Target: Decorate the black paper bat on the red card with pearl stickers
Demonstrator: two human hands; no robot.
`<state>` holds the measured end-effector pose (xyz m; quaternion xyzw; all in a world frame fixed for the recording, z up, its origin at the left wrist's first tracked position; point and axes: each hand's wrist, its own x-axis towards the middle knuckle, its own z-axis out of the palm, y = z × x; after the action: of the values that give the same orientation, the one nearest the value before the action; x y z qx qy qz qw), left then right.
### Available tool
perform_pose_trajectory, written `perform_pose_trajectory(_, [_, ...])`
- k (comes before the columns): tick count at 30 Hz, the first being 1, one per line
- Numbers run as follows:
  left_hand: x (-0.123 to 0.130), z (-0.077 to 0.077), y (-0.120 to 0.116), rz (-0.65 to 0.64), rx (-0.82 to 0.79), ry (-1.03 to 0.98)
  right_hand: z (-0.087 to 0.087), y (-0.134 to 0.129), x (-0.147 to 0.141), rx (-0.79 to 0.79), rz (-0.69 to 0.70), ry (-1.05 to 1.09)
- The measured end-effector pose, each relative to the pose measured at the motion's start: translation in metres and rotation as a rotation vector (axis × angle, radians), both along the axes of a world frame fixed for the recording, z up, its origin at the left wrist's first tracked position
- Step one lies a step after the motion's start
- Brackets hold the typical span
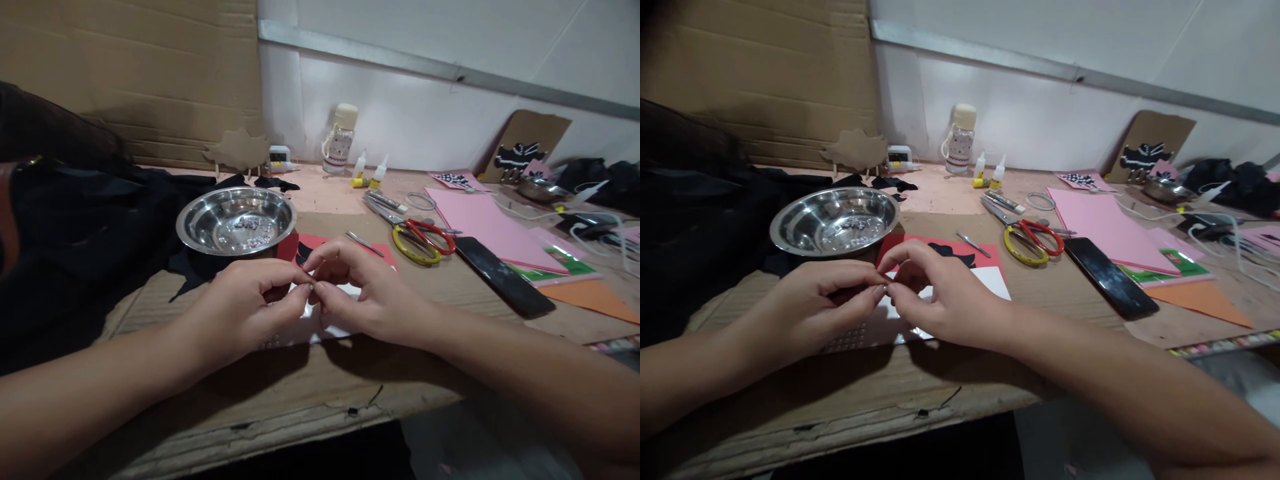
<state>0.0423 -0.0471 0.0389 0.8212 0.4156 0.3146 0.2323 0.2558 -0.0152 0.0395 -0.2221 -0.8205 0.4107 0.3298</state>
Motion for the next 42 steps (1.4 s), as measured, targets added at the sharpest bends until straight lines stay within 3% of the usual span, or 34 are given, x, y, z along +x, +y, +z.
perform_pose_trajectory(5, [0.0000, 0.0013, -0.0017, -0.011, 0.012, -0.007, -0.0021, 0.0023, 0.0005, 0.018, -0.001, 0.000])
perform_pose_trajectory(15, [0.0013, 0.0010, 0.0036, 0.077, -0.158, -0.062, 0.0011, -0.0008, 0.0051, 0.150, -0.049, -0.109])
perform_pose_trajectory(24, [0.0022, -0.0005, 0.0017, 0.101, -0.121, -0.063, -0.0018, -0.0005, 0.0001, 0.070, -0.085, -0.085])
perform_pose_trajectory(31, [0.0015, 0.0011, 0.0009, 0.060, -0.098, -0.048, -0.0037, 0.0003, 0.0023, 0.111, -0.092, -0.074])
perform_pose_trajectory(42, [0.0002, 0.0032, -0.0011, 0.015, -0.220, -0.133, 0.0007, 0.0004, 0.0022, 0.002, 0.008, 0.045])
